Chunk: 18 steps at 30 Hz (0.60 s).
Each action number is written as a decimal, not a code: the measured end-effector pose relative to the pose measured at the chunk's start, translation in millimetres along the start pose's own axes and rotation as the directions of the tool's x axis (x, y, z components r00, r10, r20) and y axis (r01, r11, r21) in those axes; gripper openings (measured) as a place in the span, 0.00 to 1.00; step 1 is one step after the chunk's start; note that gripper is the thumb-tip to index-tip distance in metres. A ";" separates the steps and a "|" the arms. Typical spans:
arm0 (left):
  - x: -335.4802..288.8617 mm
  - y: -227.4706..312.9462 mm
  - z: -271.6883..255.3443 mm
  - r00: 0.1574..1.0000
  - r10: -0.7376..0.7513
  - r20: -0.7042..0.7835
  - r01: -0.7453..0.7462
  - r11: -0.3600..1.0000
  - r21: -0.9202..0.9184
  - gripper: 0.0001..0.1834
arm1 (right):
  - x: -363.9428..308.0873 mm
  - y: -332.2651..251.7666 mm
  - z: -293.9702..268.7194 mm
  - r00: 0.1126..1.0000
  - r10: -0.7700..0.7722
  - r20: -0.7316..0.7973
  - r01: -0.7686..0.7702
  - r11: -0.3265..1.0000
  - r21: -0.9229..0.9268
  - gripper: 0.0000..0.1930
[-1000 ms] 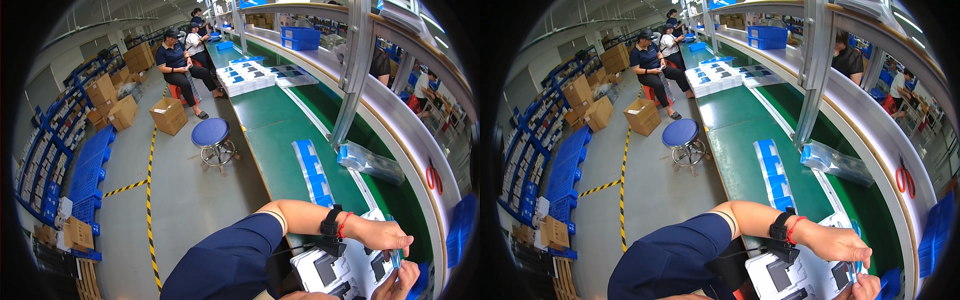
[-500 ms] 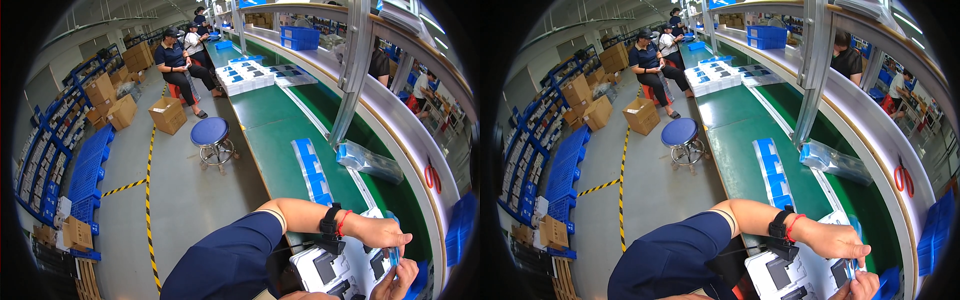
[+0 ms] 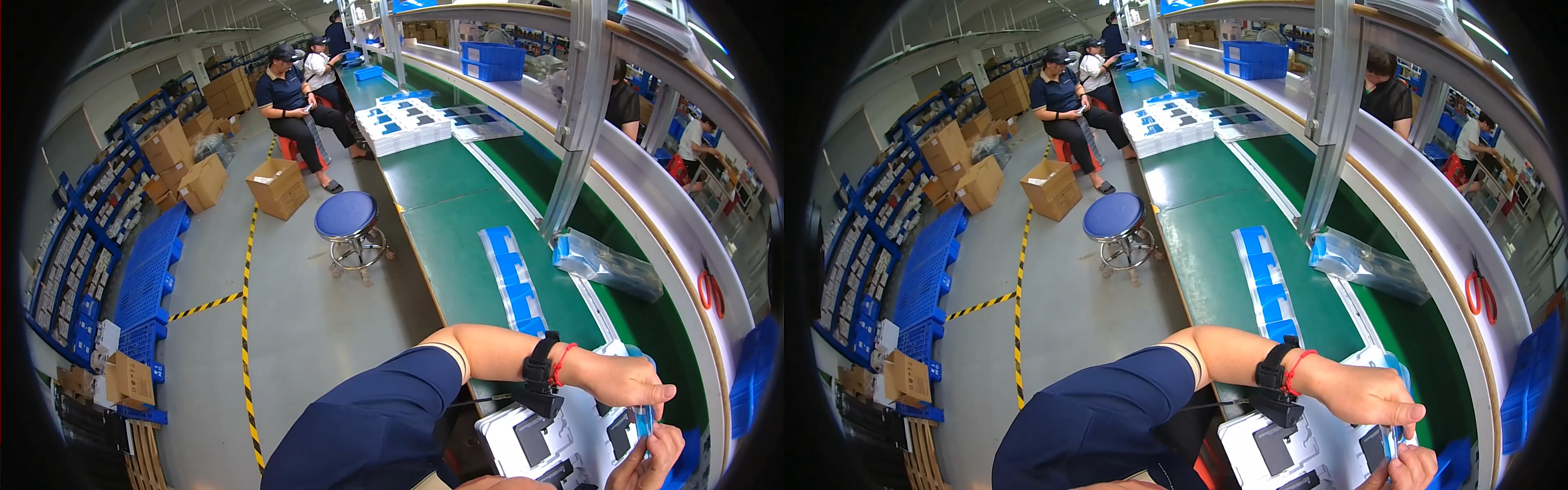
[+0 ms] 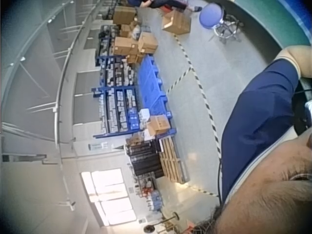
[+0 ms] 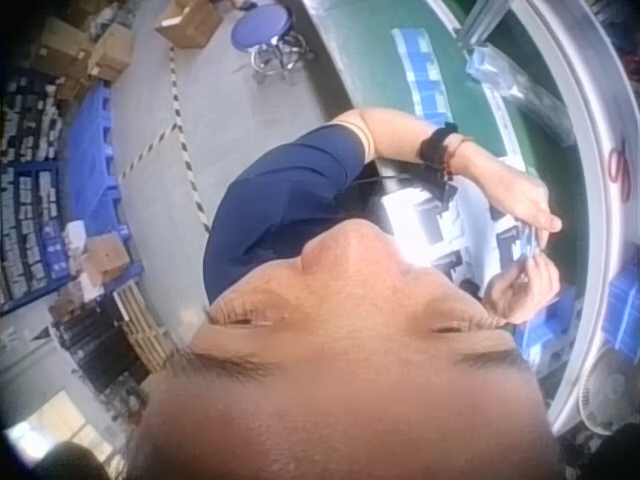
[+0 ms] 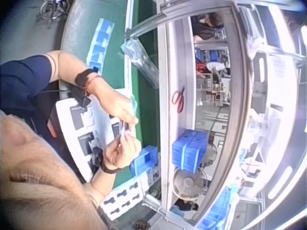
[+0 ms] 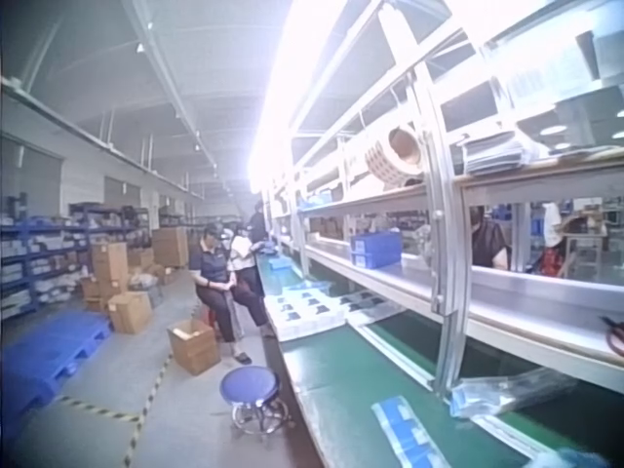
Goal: Applying blue protective film to electronic components on an assembly line.
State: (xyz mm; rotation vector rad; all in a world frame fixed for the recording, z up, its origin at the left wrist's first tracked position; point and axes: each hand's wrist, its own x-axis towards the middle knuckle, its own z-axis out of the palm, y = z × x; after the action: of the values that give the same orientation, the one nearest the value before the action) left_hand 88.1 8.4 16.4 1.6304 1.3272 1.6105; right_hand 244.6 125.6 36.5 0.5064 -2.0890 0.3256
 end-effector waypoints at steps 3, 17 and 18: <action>-0.2 0.0 -0.7 0.999 -0.027 0.020 0.027 1.000 -0.010 0.37 | -0.6 0.5 0.3 1.000 0.001 0.011 -0.001 1.000 -0.007 0.10; 0.7 0.7 -1.7 1.000 -0.018 0.006 0.018 0.999 0.041 0.35 | 3.2 0.2 5.6 0.996 -0.026 -0.082 0.024 1.000 -0.018 0.08; 0.9 -0.2 -1.1 1.000 -0.018 0.006 0.018 0.999 0.040 0.35 | 3.3 0.1 5.4 0.996 -0.028 -0.083 0.027 0.999 -0.018 0.08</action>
State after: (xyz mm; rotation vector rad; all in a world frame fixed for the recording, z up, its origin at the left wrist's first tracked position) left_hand 86.9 8.9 16.9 1.6405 1.3755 1.5763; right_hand 239.0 122.7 36.4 0.5023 -2.0007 0.3076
